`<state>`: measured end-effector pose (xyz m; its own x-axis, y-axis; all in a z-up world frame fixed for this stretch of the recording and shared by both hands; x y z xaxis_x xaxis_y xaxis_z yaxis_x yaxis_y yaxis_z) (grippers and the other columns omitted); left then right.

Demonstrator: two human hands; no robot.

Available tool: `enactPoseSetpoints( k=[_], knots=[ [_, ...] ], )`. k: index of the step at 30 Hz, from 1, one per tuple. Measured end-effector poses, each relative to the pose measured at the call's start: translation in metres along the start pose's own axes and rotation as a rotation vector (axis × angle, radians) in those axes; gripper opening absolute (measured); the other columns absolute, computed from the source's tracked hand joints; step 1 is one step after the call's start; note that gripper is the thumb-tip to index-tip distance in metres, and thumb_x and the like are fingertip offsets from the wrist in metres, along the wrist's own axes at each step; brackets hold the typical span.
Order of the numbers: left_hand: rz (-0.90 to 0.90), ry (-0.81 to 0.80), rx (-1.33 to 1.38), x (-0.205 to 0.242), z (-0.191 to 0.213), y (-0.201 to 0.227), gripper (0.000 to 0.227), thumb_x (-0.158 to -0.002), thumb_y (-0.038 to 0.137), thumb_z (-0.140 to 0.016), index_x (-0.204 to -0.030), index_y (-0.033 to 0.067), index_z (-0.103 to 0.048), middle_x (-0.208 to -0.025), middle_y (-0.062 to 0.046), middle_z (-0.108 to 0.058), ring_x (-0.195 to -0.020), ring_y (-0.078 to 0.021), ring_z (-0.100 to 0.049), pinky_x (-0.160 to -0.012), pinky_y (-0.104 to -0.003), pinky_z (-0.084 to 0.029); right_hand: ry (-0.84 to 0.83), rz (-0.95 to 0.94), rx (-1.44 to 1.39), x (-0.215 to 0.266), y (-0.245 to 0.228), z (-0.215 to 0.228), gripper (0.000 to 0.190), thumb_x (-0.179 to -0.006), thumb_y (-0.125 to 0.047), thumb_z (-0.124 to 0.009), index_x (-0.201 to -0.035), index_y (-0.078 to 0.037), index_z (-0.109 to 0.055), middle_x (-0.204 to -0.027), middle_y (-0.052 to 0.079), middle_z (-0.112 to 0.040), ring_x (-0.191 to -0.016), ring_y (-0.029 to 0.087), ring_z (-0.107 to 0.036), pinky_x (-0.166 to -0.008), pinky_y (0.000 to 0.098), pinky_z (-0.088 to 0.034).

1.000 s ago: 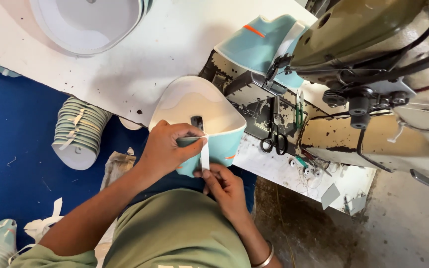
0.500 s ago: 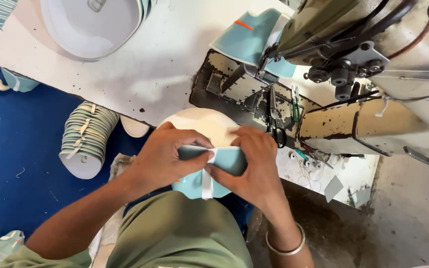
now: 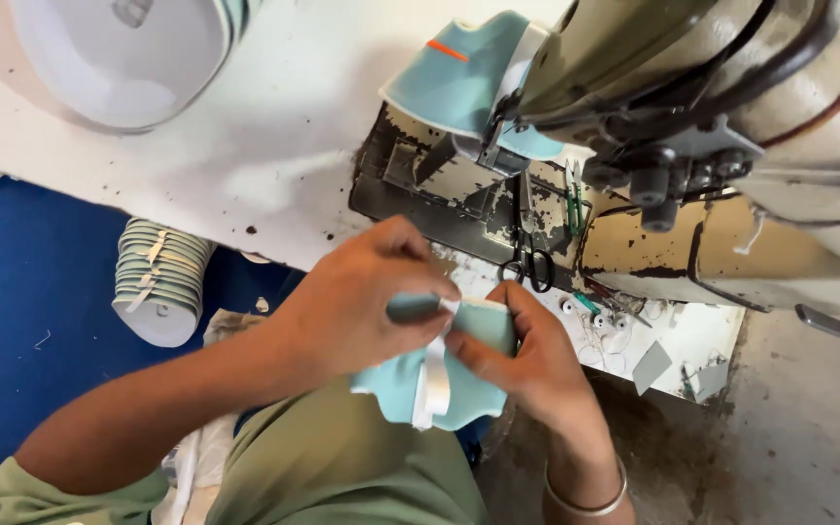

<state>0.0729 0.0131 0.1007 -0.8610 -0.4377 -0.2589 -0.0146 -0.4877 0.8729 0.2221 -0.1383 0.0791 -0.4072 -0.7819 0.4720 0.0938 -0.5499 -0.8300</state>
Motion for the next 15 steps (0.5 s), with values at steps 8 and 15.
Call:
enactPoseSetpoints(
  k=[8, 15],
  knots=[
    [0.079, -0.005, 0.009, -0.107, 0.002, -0.058, 0.03, -0.079, 0.016, -0.085, -0.102, 0.007, -0.068, -0.109, -0.014, -0.059, -0.096, -0.0309, -0.065, -0.08, -0.039, -0.054, 0.083, 0.185, -0.197, -0.103, -0.012, 0.044, 0.042, -0.074, -0.018, -0.085, -0.099, -0.012, -0.051, -0.088, -0.001, -0.063, -0.079, 0.007, -0.062, -0.067, 0.023, -0.052],
    [0.105, 0.009, 0.074, -0.148, -0.001, -0.106, 0.028, -0.078, 0.014, -0.087, -0.094, 0.0051, -0.066, -0.101, -0.011, -0.057, -0.094, -0.0246, -0.066, -0.079, -0.036, -0.055, 0.406, 0.054, -0.009, -0.171, 0.04, 0.066, 0.064, -0.072, -0.025, -0.095, -0.118, 0.002, -0.059, -0.118, 0.011, -0.069, -0.108, 0.018, -0.064, -0.095, 0.031, -0.051]
  ],
)
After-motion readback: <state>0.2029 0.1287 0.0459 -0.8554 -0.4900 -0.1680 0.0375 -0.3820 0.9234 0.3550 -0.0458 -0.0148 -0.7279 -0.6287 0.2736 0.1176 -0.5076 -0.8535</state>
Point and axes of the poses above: each hand's wrist, its own x-axis away from the middle knuckle, its own z-axis out of the back of the hand, y = z × x, the point moved 4 cm from there along -x, towards the middle knuckle
